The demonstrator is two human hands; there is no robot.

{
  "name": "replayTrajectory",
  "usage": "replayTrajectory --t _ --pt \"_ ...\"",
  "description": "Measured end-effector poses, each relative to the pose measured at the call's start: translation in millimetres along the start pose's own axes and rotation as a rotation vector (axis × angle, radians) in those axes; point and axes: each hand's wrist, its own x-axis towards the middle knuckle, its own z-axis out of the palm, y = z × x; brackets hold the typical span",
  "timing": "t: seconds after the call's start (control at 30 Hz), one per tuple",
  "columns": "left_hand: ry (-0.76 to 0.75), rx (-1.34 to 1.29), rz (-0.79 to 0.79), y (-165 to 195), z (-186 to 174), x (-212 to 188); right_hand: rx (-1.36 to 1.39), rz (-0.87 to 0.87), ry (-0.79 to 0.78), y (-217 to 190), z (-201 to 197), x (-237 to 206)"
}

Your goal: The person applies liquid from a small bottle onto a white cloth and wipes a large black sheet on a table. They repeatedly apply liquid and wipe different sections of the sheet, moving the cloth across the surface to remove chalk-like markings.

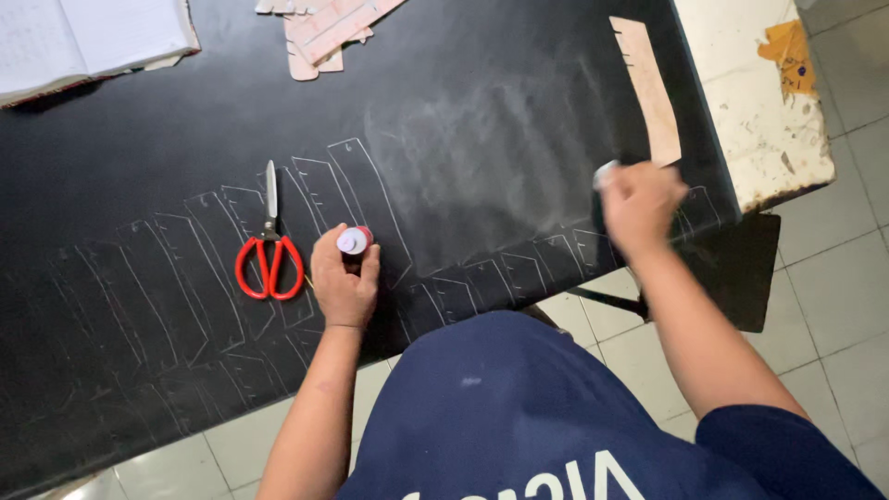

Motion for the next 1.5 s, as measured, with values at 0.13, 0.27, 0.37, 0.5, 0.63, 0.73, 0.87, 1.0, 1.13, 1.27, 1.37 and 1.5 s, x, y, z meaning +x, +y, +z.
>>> replayTrajectory --t 0.13,0.27,0.37,0.5,0.63,0.73,0.87,1.0,1.13,1.27,1.37,1.5 --pt "0.026 0.091 0.026 5.5 6.7 0.1 0.216 -0.372 -0.005 14.6 5.1 -22.2" --pt "0.059 0.158 0.076 10.2 15.0 -1.7 0.063 -0.107 0.113 35.6 2.9 -28.5" --pt "0.068 0.164 0.084 12.2 16.3 -1.5 0.109 -0.203 0.037 43.7 0.5 -31.8" --pt "0.07 0.171 0.069 14.0 19.4 -0.8 0.102 -0.279 0.044 43.1 0.1 -36.8" --pt "0.069 0.183 0.071 15.5 19.6 -0.6 -0.011 -0.243 0.06 29.0 4.5 -37.8" --pt "0.065 0.179 0.073 16.3 19.8 -0.7 0.232 -0.535 0.03 15.1 10.3 -39.5" --pt "0.07 0.196 0.081 15.4 18.6 -0.2 0.093 -0.369 -0.038 11.0 14.4 -43.1" --pt "0.075 0.172 0.082 14.1 18.8 -0.2 0.129 -0.334 0.007 19.2 12.7 -44.2" --pt "0.069 0.182 0.072 14.5 18.3 -0.3 0.199 -0.336 -0.04 22.7 8.7 -42.6" --pt "0.059 0.196 0.055 16.9 17.9 -0.4 0.152 -0.144 0.012 24.7 4.1 -38.4" --pt "0.061 0.199 0.055 19.0 18.1 -0.3 0.178 -0.258 -0.057 31.6 0.6 -31.5" --pt "0.076 0.227 0.067 21.0 18.3 0.8 0.129 -0.093 0.072 44.0 -3.8 -13.4"
